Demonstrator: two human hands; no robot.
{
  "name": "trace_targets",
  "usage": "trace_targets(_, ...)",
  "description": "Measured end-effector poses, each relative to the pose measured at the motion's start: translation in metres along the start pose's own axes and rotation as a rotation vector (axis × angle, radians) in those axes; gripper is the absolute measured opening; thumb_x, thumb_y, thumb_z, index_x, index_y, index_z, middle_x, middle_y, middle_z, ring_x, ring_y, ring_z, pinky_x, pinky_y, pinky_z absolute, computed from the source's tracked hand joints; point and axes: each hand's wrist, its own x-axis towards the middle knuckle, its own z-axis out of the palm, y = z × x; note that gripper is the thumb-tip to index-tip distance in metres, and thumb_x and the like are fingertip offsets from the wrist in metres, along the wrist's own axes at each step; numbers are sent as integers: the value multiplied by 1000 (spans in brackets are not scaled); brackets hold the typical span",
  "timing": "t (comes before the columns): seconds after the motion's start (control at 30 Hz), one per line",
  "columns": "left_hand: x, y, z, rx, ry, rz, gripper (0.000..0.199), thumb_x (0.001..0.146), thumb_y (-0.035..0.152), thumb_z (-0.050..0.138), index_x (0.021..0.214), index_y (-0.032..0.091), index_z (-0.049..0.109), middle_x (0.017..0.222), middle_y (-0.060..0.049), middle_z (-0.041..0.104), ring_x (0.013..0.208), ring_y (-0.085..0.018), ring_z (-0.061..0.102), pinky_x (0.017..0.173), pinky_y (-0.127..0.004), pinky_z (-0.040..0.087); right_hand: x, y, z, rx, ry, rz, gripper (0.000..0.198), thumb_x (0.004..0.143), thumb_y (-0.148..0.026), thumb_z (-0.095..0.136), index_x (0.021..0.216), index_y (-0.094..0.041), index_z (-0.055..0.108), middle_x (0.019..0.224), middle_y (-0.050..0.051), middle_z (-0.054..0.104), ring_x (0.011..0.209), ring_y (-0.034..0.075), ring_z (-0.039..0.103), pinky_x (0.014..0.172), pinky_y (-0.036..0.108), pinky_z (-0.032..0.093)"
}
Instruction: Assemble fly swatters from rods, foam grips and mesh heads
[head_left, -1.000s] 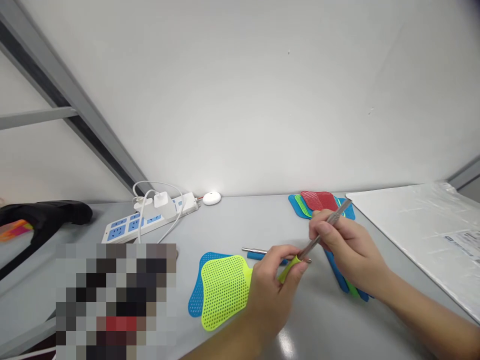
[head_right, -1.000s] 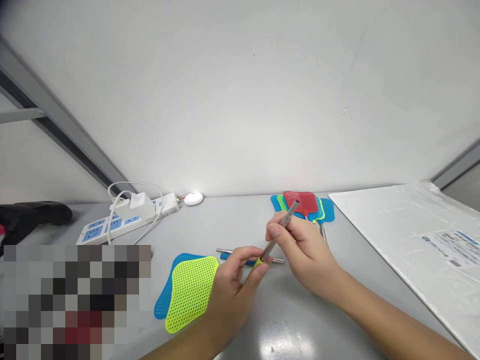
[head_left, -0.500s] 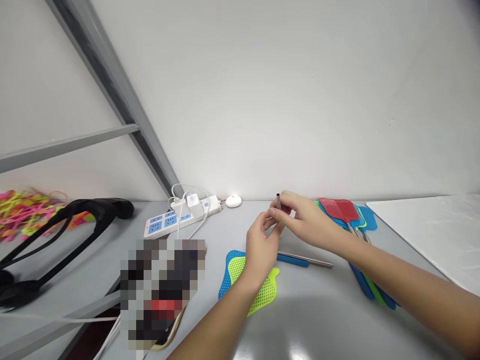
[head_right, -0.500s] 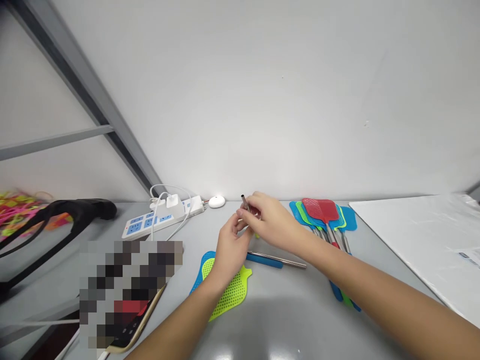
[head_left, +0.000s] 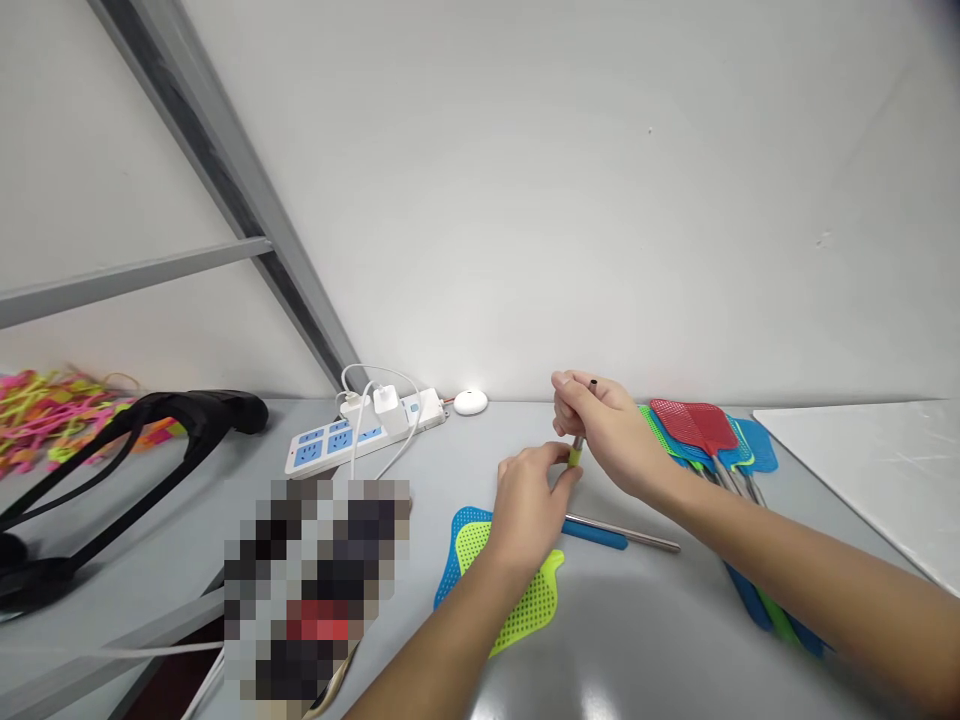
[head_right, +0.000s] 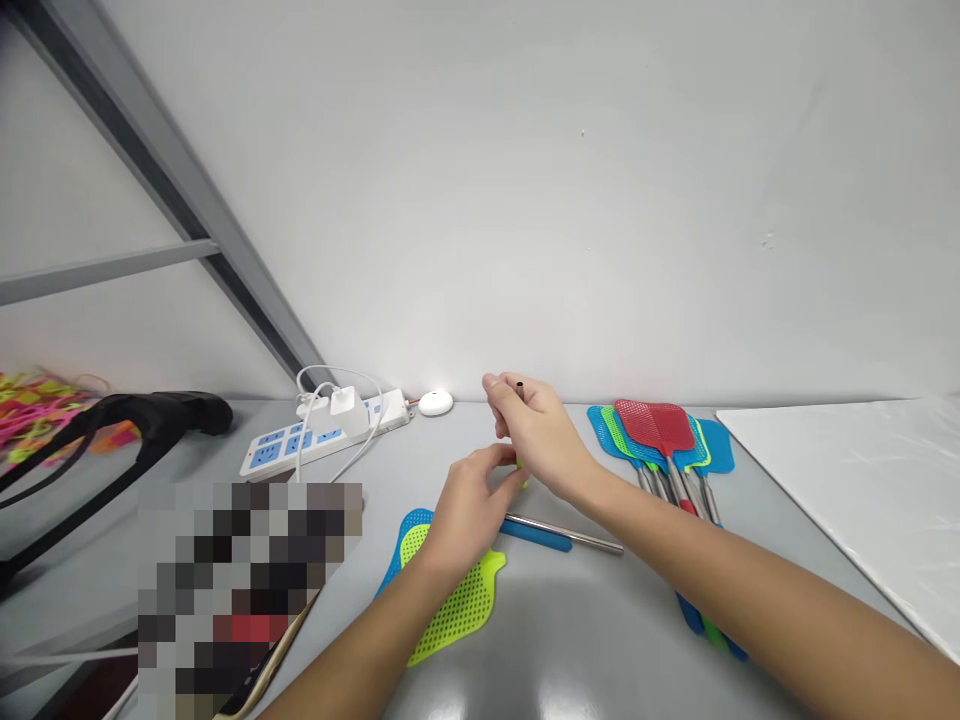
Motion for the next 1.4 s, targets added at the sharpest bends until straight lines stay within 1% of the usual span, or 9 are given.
trace_targets(0.17, 3, -2, -3, 161, -35, -4, 15, 90, 23, 55, 91, 27, 70, 100, -1, 73, 99, -24, 61, 95, -45, 29, 8, 18, -4, 106, -47, -20, 47, 94, -53, 50, 61, -22, 35, 54, -8, 27, 52, 11, 31, 55, 27, 34)
trace_targets(0.3, 2, -4, -3, 246, -75, -17, 15, 89, 19, 56, 91, 27, 69, 94, 0, 74, 93, -22, 63, 94, -46, 26, 6, 28, -5, 93, -106, -18, 48, 94, -54, 49, 61, -22, 35, 53, -8, 27, 51, 11, 31, 55, 27, 35)
trace_targets(0.43, 1, -6, 0, 367, -83, 0, 16, 91, 18, 54, 92, 27, 67, 94, 1, 73, 93, -20, 63, 91, -43, 25, 2, 33, -8, 46, -163, 5, 46, 97, -53, 45, 63, -22, 36, 56, -7, 29, 53, 11, 32, 57, 28, 35)
trace_targets(0.67, 3, -5, -2, 436, -137, 6, 15, 92, 20, 52, 88, 25, 65, 88, 1, 71, 90, -20, 62, 84, -39, 27, 1, 40, -14, 68, -181, 7, 46, 97, -54, 43, 66, -23, 32, 56, -8, 28, 52, 11, 29, 55, 28, 31)
trace_targets(0.93, 6, -1, -8, 507, -164, 48, 20, 93, 21, 49, 89, 24, 68, 89, -3, 71, 92, -22, 60, 84, -40, 27, 6, 35, -14, -59, -210, -28, 47, 96, -58, 40, 66, -23, 36, 56, -8, 30, 57, 11, 38, 70, 30, 42)
trace_targets(1.03, 4, 4, -18, 531, -127, 95, 17, 92, 21, 52, 89, 23, 69, 90, -4, 72, 93, -24, 58, 85, -43, 26, 3, 39, -9, -135, -238, -28, 42, 96, -57, 43, 72, -22, 42, 62, -7, 40, 61, 12, 43, 64, 28, 41)
trace_targets(1.13, 3, 7, -31, 608, -106, 143, 23, 94, 22, 48, 83, 23, 69, 83, -4, 71, 91, -25, 56, 84, -43, 26, 0, 45, -7, -209, -260, -40, 41, 94, -57, 45, 73, -22, 42, 63, -7, 41, 58, 11, 40, 57, 26, 37)
trace_targets(1.23, 2, 9, -41, 700, -121, 165, 27, 95, 21, 43, 83, 21, 67, 81, -5, 70, 90, -25, 56, 80, -40, 29, -4, 40, -8, -264, -233, -74, 40, 95, -55, 43, 74, -21, 42, 64, -6, 42, 59, 11, 41, 59, 26, 38)
trace_targets(1.4, 8, 16, -42, 724, -143, 153, 28, 92, 15, 38, 87, 17, 66, 90, -13, 68, 96, -30, 56, 83, -44, 32, -34, 5, -20, -333, -127, -107, 29, 96, -50, 46, 86, -23, 44, 73, -4, 46, 62, 12, 47, 60, 27, 41)
